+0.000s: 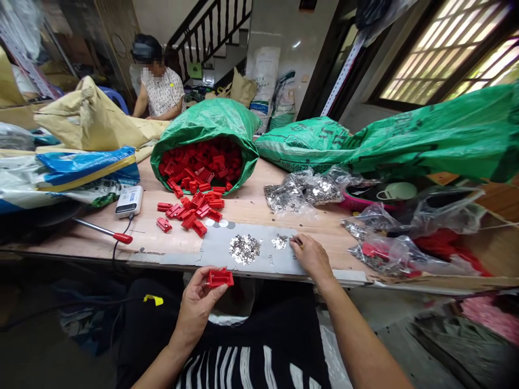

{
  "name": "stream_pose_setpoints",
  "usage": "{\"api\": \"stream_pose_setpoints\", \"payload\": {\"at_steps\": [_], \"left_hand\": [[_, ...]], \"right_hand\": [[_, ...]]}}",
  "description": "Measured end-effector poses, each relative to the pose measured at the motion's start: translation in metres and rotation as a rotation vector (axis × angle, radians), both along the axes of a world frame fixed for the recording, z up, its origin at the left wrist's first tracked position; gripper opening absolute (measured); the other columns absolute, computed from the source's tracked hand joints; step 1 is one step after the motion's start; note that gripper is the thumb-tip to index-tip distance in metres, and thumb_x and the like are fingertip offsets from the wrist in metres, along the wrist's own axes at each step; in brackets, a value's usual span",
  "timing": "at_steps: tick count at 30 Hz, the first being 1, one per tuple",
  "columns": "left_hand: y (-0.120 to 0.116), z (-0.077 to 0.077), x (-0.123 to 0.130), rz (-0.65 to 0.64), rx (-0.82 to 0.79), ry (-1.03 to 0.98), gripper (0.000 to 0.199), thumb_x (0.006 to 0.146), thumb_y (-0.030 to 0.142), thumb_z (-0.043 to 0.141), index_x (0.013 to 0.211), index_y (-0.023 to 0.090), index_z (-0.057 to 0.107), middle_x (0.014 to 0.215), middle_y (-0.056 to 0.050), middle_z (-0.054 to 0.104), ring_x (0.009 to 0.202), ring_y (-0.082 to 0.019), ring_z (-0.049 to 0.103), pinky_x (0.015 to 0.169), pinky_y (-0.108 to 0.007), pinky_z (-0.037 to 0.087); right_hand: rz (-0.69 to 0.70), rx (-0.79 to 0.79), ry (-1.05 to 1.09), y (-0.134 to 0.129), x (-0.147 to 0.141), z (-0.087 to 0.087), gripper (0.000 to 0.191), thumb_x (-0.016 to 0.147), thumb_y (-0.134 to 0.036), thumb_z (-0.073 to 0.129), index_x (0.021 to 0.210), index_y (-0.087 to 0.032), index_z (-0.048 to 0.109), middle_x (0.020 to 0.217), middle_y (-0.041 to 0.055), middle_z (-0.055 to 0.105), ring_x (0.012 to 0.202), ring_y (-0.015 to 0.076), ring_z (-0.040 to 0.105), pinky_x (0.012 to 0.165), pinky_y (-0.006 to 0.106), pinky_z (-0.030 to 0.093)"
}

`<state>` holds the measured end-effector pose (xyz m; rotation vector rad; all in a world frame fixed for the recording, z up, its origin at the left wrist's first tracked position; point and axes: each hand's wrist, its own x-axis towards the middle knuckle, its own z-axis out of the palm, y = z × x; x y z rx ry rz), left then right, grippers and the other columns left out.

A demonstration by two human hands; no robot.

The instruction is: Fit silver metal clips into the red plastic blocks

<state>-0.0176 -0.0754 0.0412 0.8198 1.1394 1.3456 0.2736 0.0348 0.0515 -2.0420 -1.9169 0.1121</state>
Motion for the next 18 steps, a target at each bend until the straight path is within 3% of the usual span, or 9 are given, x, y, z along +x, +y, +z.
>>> {"api": "stream_pose_setpoints", "payload": {"at_steps": [3,5,9,13,18], "left_hand": [[0.002,0.006,0.0,0.061,0.05,0.057,0.034,0.065,0.021,0.079,0.095,0.021,0.062,0.096,-0.003,0.072,0.088,-0.018,0.067,0.086,-0.027,0.051],[0.004,0.008,0.0,0.081,0.094,0.122,0.033,0.065,0.021,0.079,0.094,0.021,0.063,0.099,-0.004,0.072,0.091,-0.019,0.067,0.088,-0.027,0.05],[0.009,0.007,-0.001,0.116,0.208,0.305,0.031,0.068,0.023,0.076,0.097,0.021,0.065,0.103,-0.004,0.071,0.096,-0.02,0.066,0.09,-0.03,0.05],[0.01,0.004,-0.001,0.126,0.347,0.559,0.029,0.076,0.026,0.07,0.104,0.023,0.062,0.106,-0.004,0.07,0.098,-0.019,0.066,0.09,-0.032,0.051],[0.009,0.008,-0.002,0.144,0.475,0.748,0.031,0.079,0.023,0.068,0.108,0.022,0.06,0.105,-0.004,0.071,0.096,-0.017,0.068,0.088,-0.029,0.053]], "right_hand": [[-0.057,0.056,0.118,-0.001,0.006,0.003,0.017,0.085,-0.028,0.05,0.093,-0.021,0.063,0.091,0.0072,0.069,0.076,0.0206,0.061,0.065,0.029,0.041],[-0.045,0.054,0.352,-0.003,0.003,0.005,0.02,0.084,-0.035,0.052,0.093,-0.02,0.062,0.087,0.006,0.068,0.065,0.0174,0.059,0.061,0.029,0.042],[0.257,-0.021,0.793,-0.02,-0.031,0.015,0.029,0.082,-0.046,0.056,0.09,-0.019,0.059,0.081,0.0032,0.063,0.052,0.0109,0.048,0.048,0.024,0.04],[0.503,-0.074,0.762,-0.045,-0.08,0.029,0.02,0.086,-0.037,0.056,0.089,-0.018,0.06,0.08,0.0026,0.062,0.067,0.013,0.053,0.06,0.024,0.043],[0.659,-0.06,0.613,-0.059,-0.115,0.037,0.008,0.089,-0.027,0.054,0.088,-0.02,0.059,0.077,0.0009,0.063,0.063,0.0127,0.054,0.06,0.024,0.043]]}}
